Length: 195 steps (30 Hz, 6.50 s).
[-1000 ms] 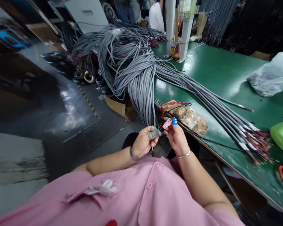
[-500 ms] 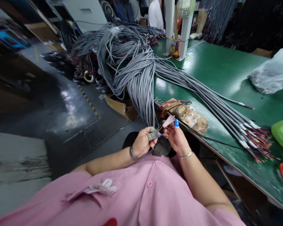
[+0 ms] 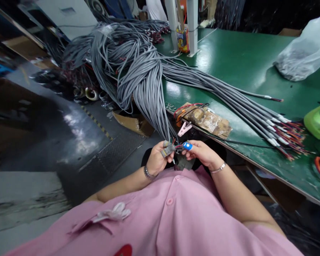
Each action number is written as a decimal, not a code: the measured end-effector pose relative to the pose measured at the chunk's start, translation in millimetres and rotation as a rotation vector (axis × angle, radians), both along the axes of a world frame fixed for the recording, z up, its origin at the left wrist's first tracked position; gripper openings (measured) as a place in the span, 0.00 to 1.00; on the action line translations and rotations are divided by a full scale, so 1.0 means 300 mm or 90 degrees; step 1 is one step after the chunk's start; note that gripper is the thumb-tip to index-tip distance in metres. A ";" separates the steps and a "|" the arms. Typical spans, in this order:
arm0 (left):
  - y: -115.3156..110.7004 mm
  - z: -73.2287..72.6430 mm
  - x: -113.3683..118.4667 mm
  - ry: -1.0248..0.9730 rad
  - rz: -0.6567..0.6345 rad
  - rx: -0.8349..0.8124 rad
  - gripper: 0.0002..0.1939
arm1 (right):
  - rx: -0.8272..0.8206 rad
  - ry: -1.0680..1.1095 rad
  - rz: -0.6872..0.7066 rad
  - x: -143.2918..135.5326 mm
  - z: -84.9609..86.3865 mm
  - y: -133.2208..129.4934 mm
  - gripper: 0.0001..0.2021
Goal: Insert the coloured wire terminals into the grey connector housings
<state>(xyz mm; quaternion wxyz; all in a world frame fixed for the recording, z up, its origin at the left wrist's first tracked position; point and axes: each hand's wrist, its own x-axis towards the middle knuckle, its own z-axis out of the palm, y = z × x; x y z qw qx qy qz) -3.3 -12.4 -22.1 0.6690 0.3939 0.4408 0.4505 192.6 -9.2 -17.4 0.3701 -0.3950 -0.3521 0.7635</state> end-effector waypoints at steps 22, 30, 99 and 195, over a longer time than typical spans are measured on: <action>-0.009 -0.022 -0.012 0.083 -0.076 0.036 0.17 | 0.111 -0.080 -0.080 -0.062 0.035 -0.019 0.10; -0.009 -0.011 -0.005 0.017 -0.013 0.023 0.15 | 0.065 -0.061 -0.104 -0.082 0.012 -0.020 0.13; -0.011 -0.014 -0.010 0.043 -0.062 0.009 0.16 | 0.066 -0.034 -0.165 -0.135 0.005 -0.027 0.11; -0.006 -0.028 -0.015 0.052 -0.057 0.023 0.16 | 0.005 -0.062 -0.047 -0.007 -0.027 -0.005 0.15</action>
